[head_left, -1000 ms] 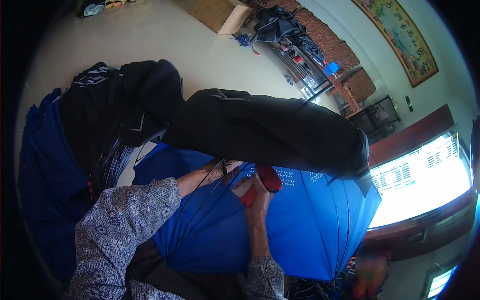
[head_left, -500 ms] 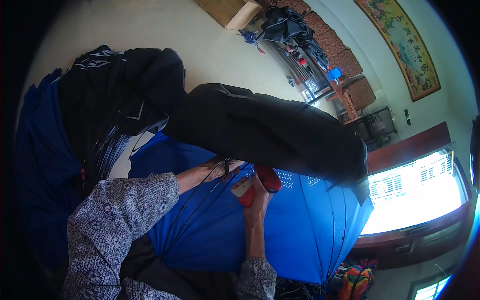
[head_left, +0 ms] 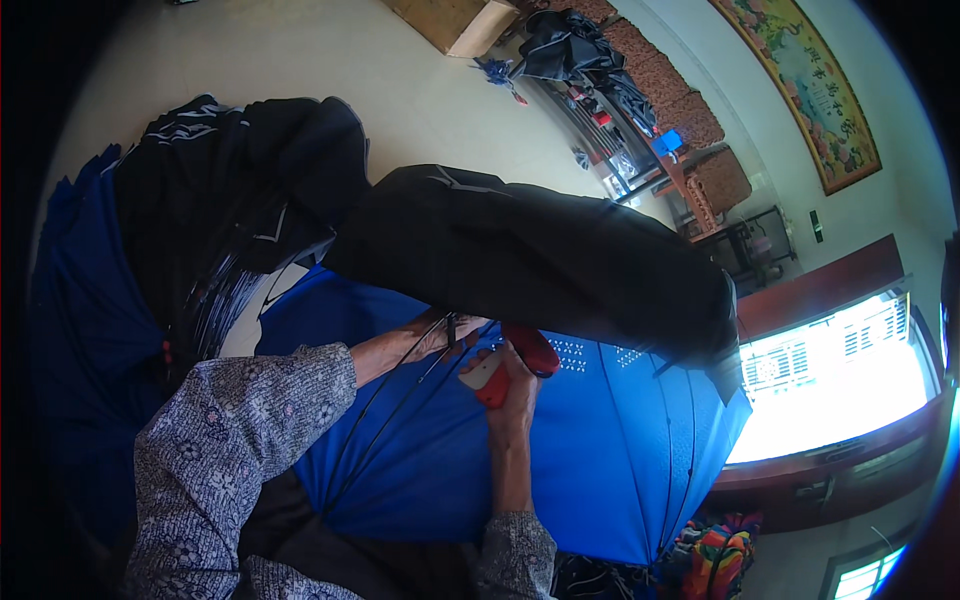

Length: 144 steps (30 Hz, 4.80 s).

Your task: The person is assembling and inspecting umbrellas, checking the attachment of the fabric to the frame using a handheld tool.

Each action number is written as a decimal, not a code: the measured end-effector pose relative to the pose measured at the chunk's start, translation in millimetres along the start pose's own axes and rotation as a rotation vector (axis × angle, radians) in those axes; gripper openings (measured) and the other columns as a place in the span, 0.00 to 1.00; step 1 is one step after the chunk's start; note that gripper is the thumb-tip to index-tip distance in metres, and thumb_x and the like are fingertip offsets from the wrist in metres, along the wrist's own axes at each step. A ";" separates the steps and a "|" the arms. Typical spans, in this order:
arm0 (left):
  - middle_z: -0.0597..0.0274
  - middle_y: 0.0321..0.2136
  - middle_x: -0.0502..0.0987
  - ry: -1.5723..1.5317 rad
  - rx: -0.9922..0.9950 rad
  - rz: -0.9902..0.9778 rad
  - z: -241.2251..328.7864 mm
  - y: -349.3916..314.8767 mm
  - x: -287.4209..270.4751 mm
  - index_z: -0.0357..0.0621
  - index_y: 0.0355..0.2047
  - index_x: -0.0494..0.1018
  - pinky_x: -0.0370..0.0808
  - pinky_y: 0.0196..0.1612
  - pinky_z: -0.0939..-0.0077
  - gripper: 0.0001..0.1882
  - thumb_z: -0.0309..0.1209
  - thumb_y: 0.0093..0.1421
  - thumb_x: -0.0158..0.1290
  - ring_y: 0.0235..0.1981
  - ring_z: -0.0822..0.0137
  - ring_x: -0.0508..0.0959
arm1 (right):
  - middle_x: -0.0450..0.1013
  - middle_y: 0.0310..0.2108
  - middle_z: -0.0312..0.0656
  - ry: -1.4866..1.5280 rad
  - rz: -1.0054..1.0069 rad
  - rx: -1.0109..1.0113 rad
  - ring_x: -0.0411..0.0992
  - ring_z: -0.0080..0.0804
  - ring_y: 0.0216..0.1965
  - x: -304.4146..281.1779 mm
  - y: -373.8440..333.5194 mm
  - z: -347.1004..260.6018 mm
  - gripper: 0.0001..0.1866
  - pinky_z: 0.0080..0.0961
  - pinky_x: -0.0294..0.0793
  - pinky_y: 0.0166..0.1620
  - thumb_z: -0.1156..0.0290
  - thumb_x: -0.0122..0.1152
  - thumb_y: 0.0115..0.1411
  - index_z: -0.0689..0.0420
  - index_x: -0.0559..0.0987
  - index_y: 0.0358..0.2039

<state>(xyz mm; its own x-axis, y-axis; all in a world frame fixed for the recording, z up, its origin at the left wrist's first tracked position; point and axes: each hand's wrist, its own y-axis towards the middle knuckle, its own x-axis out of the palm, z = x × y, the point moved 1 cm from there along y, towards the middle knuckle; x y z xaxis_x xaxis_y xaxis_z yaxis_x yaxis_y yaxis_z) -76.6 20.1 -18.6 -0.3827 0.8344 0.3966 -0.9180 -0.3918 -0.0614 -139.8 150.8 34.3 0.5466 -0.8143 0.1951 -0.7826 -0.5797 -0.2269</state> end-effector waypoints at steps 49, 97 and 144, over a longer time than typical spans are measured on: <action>0.65 0.26 0.71 0.083 -0.022 -0.049 31.7 -9.7 6.2 0.46 0.42 0.70 0.71 0.19 0.81 0.25 0.53 0.57 0.52 0.19 0.75 0.72 | 0.72 0.23 0.45 0.076 -0.220 -0.009 0.73 0.34 0.21 -5.2 2.2 -12.8 0.14 0.31 0.78 0.27 0.66 0.57 0.57 0.64 0.69 0.37; 0.68 0.14 0.63 0.160 -0.281 -0.127 33.7 -141.5 0.6 0.42 0.31 0.63 0.72 0.15 0.80 0.21 0.48 0.66 0.38 0.11 0.77 0.66 | 0.71 0.31 0.48 0.476 -0.404 0.320 0.73 0.41 0.31 5.5 -123.2 35.8 0.15 0.42 0.76 0.36 0.62 0.47 0.63 0.61 0.67 0.43; 0.78 0.14 0.60 0.092 0.198 -0.309 229.4 -73.8 101.3 0.48 0.29 0.65 0.59 0.14 0.88 0.13 0.43 0.64 0.44 0.12 0.83 0.61 | 0.70 0.16 0.52 -0.750 -0.408 -0.222 0.74 0.46 0.25 -45.6 -113.0 17.8 0.20 0.34 0.70 0.32 0.61 0.58 0.56 0.63 0.70 0.43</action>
<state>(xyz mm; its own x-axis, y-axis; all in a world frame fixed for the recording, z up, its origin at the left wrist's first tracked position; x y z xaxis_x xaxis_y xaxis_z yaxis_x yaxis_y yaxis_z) -23.7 44.6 236.3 -0.1069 0.9526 0.2847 -0.9572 -0.1760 0.2297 -71.0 253.0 34.0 0.7867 -0.3943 -0.4750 -0.4808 -0.8740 -0.0709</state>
